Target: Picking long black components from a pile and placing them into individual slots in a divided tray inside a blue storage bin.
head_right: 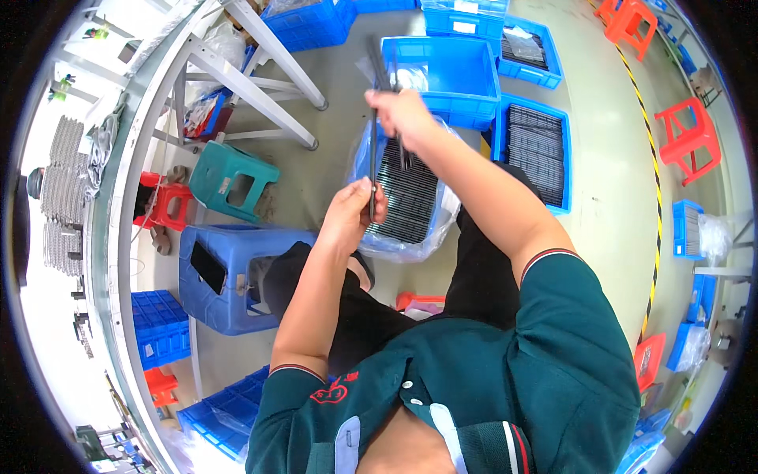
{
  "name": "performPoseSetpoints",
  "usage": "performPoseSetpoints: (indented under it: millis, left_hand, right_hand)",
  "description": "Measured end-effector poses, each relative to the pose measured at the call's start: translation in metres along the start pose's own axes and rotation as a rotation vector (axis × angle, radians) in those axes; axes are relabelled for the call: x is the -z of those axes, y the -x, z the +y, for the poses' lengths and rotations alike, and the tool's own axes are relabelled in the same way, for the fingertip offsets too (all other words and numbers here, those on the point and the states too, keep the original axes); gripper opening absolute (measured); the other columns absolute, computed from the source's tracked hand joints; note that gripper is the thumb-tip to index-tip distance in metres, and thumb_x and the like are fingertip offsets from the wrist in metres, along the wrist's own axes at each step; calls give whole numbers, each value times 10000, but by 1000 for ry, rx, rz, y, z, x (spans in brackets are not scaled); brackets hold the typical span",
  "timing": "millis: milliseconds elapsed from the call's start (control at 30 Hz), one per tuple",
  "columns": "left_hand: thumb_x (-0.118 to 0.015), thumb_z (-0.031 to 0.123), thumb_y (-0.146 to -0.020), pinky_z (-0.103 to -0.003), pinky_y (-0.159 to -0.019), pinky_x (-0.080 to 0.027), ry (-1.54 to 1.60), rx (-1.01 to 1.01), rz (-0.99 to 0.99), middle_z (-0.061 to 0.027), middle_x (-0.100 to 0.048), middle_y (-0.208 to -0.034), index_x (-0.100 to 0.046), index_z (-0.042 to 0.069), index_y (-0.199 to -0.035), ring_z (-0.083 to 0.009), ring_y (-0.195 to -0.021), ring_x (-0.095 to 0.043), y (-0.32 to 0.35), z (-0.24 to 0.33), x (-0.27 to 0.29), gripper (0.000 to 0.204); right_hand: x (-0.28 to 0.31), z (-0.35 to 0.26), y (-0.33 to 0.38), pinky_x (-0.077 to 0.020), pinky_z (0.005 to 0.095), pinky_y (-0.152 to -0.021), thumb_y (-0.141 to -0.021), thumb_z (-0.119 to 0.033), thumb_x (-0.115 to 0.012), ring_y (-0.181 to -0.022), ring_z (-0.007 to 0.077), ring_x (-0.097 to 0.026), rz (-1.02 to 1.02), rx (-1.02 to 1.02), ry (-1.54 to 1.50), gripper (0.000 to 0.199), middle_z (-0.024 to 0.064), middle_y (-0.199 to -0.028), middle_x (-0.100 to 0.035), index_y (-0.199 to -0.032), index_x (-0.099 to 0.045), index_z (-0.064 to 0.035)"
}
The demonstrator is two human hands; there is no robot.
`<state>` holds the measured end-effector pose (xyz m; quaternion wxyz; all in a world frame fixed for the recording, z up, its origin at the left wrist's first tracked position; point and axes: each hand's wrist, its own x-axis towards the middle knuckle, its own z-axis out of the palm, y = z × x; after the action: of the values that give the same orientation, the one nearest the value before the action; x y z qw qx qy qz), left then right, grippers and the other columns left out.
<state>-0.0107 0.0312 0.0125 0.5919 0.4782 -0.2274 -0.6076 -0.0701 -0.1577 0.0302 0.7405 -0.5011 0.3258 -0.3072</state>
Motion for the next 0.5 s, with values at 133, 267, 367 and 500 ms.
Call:
performPoseSetpoints:
  millis: [133, 267, 367, 500]
  left_hand:
    - [-469, 331, -945, -265, -569, -425, -126, 88, -51, -57, -548, -685, -529, 52, -820, -148, -612, -508, 18, 15, 13, 312]
    - [-456, 326, -951, -313, -692, -478, 36, -40, 54, -100, -596, -819, -532, 32, -878, -186, -728, -571, 9, 19, 29, 312]
    - [-503, 335, -927, -360, -807, -459, 199, -141, -27, -157, -575, -1046, -532, 17, -942, -230, -867, -566, -1, 18, 25, 320]
    - [-563, 264, -903, -262, -568, -383, 228, -14, -299, -26, -508, -755, -572, 23, -879, -127, -623, -454, -4, 21, 21, 243]
  right_hand:
    - [39, -30, -29, -281, 252, -368, -819, -179, -644, -406, 71, -361, 160, 119, -172, 238, -31, -530, -418, -677, -474, -91]
    - [26, -16, -14, -307, 262, -366, -823, -219, -644, -388, 101, -408, 117, 99, -77, 241, 4, -513, -461, -681, -525, -65]
    - [-10, 7, 14, -301, 260, -371, -824, -224, -649, -402, 104, -416, -91, -66, 11, 213, 5, -521, -463, -746, -532, -63]
    - [-35, 27, 36, -351, 258, -360, -837, -289, -644, -396, 108, -467, -306, -113, 134, 336, 30, -529, -513, -642, -506, -51]
